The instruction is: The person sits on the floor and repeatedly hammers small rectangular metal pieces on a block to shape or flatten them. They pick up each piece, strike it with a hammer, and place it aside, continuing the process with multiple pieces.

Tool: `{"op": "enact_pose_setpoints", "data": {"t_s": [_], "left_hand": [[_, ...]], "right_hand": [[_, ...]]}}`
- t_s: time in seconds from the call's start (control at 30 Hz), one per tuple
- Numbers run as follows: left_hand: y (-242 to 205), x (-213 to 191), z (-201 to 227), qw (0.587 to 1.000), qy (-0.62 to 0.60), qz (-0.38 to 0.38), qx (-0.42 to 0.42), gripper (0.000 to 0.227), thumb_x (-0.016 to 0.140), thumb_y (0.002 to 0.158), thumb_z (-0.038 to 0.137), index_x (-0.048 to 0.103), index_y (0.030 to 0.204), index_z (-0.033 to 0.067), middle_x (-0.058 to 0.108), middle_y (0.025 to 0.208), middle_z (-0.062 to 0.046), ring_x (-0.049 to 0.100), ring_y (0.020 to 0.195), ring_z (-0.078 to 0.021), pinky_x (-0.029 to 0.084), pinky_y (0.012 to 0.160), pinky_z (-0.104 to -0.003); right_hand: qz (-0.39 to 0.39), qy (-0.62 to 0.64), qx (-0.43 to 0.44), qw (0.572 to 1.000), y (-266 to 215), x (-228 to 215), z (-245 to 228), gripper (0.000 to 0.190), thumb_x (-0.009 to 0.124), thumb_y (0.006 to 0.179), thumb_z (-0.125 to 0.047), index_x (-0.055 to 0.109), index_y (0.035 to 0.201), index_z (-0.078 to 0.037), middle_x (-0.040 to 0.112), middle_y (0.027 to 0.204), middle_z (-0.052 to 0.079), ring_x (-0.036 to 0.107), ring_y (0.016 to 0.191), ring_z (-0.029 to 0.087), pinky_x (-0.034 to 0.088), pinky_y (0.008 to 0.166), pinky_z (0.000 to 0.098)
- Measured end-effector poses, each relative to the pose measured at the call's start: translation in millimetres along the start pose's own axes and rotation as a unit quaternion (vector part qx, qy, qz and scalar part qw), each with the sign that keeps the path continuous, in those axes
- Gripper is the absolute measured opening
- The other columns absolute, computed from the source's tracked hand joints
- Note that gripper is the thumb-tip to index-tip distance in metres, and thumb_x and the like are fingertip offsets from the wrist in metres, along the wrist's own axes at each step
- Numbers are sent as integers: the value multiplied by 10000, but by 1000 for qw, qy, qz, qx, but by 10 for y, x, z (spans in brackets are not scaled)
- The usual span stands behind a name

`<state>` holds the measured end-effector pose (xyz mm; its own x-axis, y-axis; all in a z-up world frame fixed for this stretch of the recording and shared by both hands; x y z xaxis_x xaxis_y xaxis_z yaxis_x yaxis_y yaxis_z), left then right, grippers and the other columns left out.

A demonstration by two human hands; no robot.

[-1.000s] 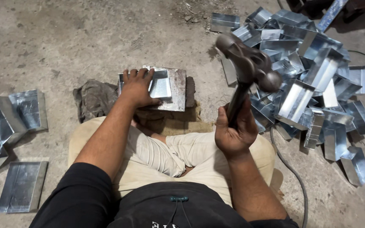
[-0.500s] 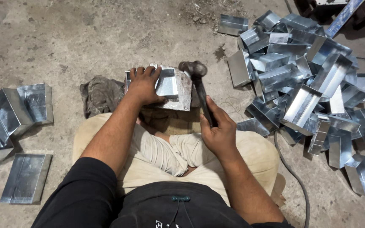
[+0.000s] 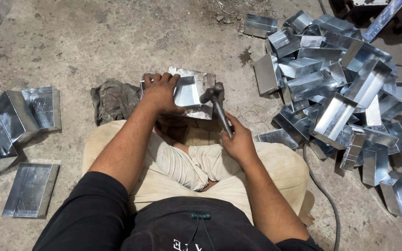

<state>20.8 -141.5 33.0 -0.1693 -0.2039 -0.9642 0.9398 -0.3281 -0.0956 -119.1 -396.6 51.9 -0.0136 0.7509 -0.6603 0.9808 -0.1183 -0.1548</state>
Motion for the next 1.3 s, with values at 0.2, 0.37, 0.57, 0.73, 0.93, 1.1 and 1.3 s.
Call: {"op": "enact_pose_setpoints", "data": {"t_s": [0.2, 0.37, 0.57, 0.73, 0.93, 1.1, 1.3], "left_hand": [[82, 143, -58, 998, -8, -30, -58, 911, 763, 764, 673, 471, 1476, 186, 489, 1464, -173, 405, 1386, -410, 265, 1109, -662], [363, 513, -128, 996, -5, 32, -79, 303, 550, 1047, 269, 740, 1268, 186, 745, 1267, -123, 703, 1177, -348, 561, 977, -505], [111, 169, 4, 896, -325, 299, 48, 586, 604, 780, 32, 614, 1366, 64, 698, 1108, -251, 680, 1022, -443, 549, 912, -502], [228, 351, 133, 873, -374, 306, 65, 477, 593, 821, -15, 547, 1293, 40, 672, 1148, -267, 661, 1061, -466, 548, 898, -514], [282, 546, 73, 905, -371, 209, 10, 542, 638, 850, 25, 460, 1357, 96, 696, 1077, -250, 675, 1019, -461, 548, 857, -525], [243, 631, 44, 923, -324, 207, 19, 738, 747, 728, 7, 384, 1366, 82, 676, 1061, -254, 672, 976, -466, 566, 846, -516], [231, 677, 76, 931, -332, 147, -25, 659, 740, 799, 8, 398, 1350, 126, 685, 1077, -190, 707, 1017, -390, 604, 879, -454]], "right_hand": [[63, -17, -128, 990, 159, 7, 388, 572, 721, 848, -69, 607, 1408, -79, 748, 1108, 232, 722, 975, 279, 551, 868, 355], [47, 5, -24, 999, 84, -192, 125, 583, 720, 858, -72, 606, 1427, -119, 765, 1124, 189, 729, 863, 251, 566, 799, 331], [187, 58, -202, 960, -129, -881, -429, 525, 731, 942, -8, 611, 1445, -98, 711, 1192, 162, 647, 909, 199, 582, 750, 321], [266, 230, -410, 841, -176, -1391, -1004, 427, 642, 1148, 44, 531, 1538, -88, 718, 1053, 117, 640, 657, 99, 539, 609, 246], [284, 304, -468, 780, 234, -887, -1217, 455, 653, 1052, -12, 473, 1456, -117, 687, 914, 99, 596, 593, 90, 523, 576, 257], [11, -31, -171, 985, 251, -654, -1380, 473, 682, 987, -93, 608, 1440, -206, 770, 921, 116, 636, 644, 166, 527, 600, 340], [122, 2, -287, 950, -72, -796, -1547, 480, 729, 974, -77, 615, 1432, -161, 782, 1029, 109, 681, 739, 116, 567, 649, 276]]}}
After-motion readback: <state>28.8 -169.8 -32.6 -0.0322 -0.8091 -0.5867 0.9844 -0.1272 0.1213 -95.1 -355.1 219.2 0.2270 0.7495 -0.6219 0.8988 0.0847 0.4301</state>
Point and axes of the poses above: each hand's wrist, its own y-axis towards the middle knuckle, its own x-axis out of the palm, z = x × y, the point moved 2 cm from there along y, towards the middle knuckle
